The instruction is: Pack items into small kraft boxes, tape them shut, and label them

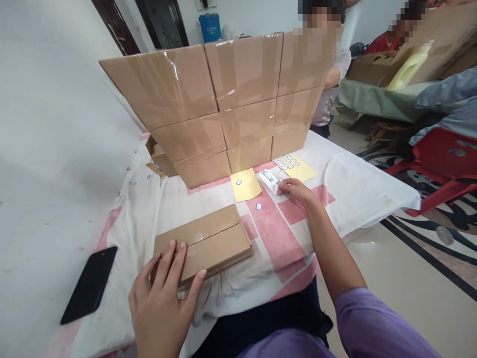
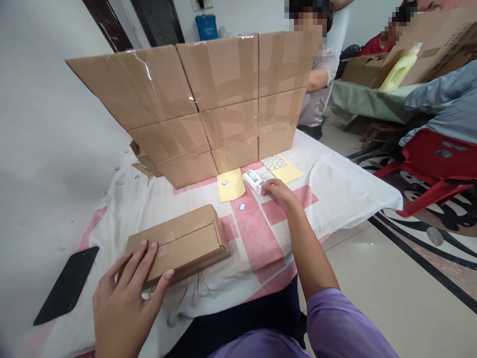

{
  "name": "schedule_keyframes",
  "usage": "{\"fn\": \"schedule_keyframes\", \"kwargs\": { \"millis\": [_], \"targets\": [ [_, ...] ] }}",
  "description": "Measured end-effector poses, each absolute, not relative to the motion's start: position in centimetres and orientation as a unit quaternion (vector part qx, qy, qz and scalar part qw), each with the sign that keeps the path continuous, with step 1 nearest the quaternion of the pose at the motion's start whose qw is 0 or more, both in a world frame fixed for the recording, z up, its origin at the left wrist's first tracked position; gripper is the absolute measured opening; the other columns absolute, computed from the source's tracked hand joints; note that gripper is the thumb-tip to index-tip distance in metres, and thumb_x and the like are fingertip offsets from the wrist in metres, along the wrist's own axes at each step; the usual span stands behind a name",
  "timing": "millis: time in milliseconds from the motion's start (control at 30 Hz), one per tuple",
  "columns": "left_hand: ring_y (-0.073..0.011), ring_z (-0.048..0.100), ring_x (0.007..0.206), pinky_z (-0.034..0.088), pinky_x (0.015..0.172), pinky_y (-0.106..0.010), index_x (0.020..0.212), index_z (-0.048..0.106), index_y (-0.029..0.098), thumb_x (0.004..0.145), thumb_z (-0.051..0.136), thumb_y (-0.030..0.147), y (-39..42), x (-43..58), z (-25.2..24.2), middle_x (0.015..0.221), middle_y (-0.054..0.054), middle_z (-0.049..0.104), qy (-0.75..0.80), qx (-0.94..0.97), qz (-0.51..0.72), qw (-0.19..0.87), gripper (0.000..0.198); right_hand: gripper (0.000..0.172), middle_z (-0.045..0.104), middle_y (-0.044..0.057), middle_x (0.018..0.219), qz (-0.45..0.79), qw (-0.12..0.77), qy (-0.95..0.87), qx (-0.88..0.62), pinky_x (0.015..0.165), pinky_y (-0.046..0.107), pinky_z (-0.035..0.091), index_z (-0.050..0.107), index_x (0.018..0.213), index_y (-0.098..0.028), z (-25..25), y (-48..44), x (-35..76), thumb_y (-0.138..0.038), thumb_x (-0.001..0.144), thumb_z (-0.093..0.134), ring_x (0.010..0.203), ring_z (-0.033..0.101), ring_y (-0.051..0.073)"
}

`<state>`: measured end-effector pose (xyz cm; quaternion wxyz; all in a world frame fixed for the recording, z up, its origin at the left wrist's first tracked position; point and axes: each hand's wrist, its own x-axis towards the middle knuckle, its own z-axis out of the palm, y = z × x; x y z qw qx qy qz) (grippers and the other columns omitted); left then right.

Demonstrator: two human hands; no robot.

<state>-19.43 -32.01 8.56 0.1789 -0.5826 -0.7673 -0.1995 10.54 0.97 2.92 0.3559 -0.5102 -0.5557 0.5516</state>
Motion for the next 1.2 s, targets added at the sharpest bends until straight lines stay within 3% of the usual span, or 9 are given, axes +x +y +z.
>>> {"fn": "schedule_keyframes", "kwargs": {
  "millis": [400,733,1000,1200],
  "targets": [
    [-0.0344,0.047,0.135,0.034,0.113,-0.053,0.146,0.053,0.028,0.096,0.055,0.047,-31.9,-18.8,8.7,0.149,-0.005,0.058,-0.779,-0.564,-0.215,0.168,0.054,0.023,0.071,0.006,0.068,0.542,0.366,-0.578,-0.488,0.064,0.025,0.043,0.058,0.066,-0.019,1.1,1.9,11.0,-0.026,0.081,0.072,0.067,0.059,0.015],
    [-0.0343,0.048,0.132,0.038,0.107,-0.052,0.144,0.055,0.024,0.098,0.052,0.049,-32.0,-18.5,8.5,0.149,-0.004,0.057,-0.777,-0.564,-0.19,0.205,0.053,0.028,0.073,0.006,0.075,0.514,0.391,-0.601,-0.471,0.075,0.027,0.047,0.054,0.07,-0.02,1.2,0.6,10.9,-0.04,0.078,0.073,0.078,0.064,0.019],
    [-0.0355,0.05,0.128,0.038,0.105,-0.053,0.14,0.059,0.022,0.096,0.055,0.051,-31.8,-19.0,8.2,0.146,-0.004,0.06,-0.758,-0.576,-0.211,0.223,0.053,0.027,0.072,0.006,0.072,0.483,0.37,-0.628,-0.485,0.074,0.027,0.045,0.061,0.061,-0.018,1.6,0.9,10.7,-0.039,0.076,0.07,0.073,0.06,0.017],
    [-0.0365,0.051,0.126,0.039,0.104,-0.054,0.14,0.058,0.024,0.095,0.057,0.051,-31.5,-19.6,8.2,0.145,-0.004,0.061,-0.751,-0.582,-0.219,0.222,0.053,0.024,0.074,0.008,0.078,0.48,0.355,-0.636,-0.488,0.077,0.03,0.046,0.065,0.061,-0.017,1.5,1.4,11.5,-0.037,0.069,0.075,0.081,0.063,0.021]
  ]
}}
